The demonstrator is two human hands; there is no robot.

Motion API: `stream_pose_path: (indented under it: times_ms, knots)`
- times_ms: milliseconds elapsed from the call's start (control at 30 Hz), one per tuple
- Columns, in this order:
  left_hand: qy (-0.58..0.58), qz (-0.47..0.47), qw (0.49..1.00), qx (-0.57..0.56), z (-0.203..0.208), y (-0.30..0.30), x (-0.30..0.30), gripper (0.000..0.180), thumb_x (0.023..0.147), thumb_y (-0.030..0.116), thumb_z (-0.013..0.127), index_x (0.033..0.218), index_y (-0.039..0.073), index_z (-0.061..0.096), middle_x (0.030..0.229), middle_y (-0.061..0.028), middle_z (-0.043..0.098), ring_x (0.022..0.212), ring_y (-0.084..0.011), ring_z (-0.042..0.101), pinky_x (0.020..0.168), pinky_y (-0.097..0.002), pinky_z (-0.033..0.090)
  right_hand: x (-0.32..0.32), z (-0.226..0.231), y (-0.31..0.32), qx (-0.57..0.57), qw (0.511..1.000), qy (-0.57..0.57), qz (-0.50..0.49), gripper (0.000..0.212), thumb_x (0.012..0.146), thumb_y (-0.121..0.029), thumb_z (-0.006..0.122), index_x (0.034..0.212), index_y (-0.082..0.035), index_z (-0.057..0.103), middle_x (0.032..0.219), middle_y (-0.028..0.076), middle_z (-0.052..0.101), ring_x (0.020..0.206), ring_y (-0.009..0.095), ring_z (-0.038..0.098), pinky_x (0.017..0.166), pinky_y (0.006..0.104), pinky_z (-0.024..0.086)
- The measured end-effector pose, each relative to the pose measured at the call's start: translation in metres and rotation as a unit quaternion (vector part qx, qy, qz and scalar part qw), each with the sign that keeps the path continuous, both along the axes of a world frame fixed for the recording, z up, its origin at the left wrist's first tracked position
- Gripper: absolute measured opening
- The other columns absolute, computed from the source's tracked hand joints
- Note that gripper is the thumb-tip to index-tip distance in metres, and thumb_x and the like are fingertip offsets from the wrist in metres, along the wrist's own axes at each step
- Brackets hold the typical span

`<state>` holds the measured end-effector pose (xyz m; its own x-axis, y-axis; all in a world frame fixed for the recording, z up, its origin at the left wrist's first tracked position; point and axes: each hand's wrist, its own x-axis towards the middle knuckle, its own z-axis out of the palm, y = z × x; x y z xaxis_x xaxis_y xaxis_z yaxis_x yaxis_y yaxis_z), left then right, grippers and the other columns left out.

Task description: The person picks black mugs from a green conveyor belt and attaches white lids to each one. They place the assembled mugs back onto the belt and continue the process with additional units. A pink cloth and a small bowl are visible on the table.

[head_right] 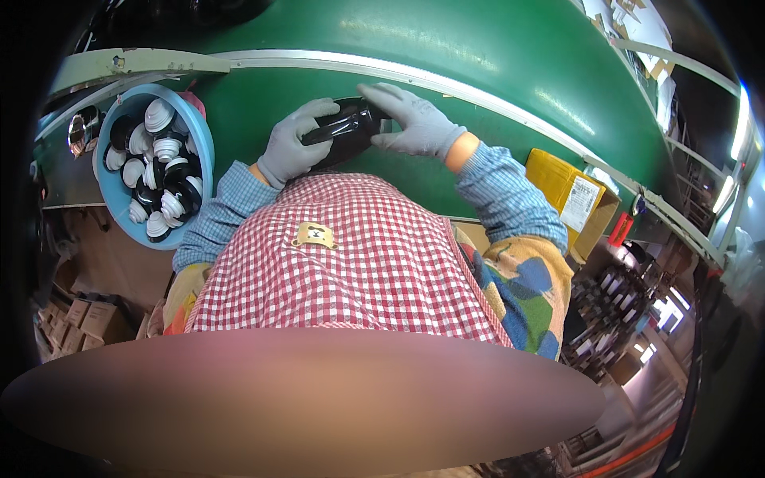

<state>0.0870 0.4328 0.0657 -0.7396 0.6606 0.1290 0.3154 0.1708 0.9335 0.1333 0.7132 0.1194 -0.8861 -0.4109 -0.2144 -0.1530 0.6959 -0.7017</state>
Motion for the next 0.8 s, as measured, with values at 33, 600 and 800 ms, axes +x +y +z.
stream_pose_path:
  times_ms: [33,600,800]
  knots:
    - [0.014,0.0,1.0,0.005,-0.001,0.002,0.0,0.022,0.076,0.015,0.076,0.091,-0.001,0.073,0.131,-0.0164,0.068,0.127,-0.0329,0.063,0.105,-0.0408,0.053,-0.002,0.001,-0.002,-0.031,0.995,-0.084,-0.05,0.081,0.087,-0.043,0.073,0.152,-0.003,0.045,0.152,0.023,0.049,0.13,0.035,0.057,0.108,0.0422,0.048]
    - [0.177,-0.019,0.984,0.025,0.032,0.085,-0.022,0.028,0.08,0.024,0.078,0.079,-0.001,0.066,0.122,-0.0194,0.067,0.124,-0.0423,0.058,0.106,-0.0517,0.046,-0.036,-0.037,0.027,-0.086,0.927,-0.089,-0.354,0.059,0.096,-0.052,0.06,0.138,-0.011,0.061,0.129,0.022,0.067,0.12,0.036,0.066,0.105,0.0418,0.05]
    - [-0.003,0.13,0.99,0.046,0.021,0.105,-0.122,0.07,0.084,0.027,0.082,0.142,0.0,0.053,0.146,-0.0212,0.053,0.132,-0.0355,0.054,0.113,-0.0437,0.042,-0.153,0.053,0.095,0.28,0.89,0.206,-0.294,0.071,0.091,-0.064,0.06,0.145,-0.019,0.057,0.136,0.018,0.061,0.121,0.038,0.063,0.102,0.0471,0.051]
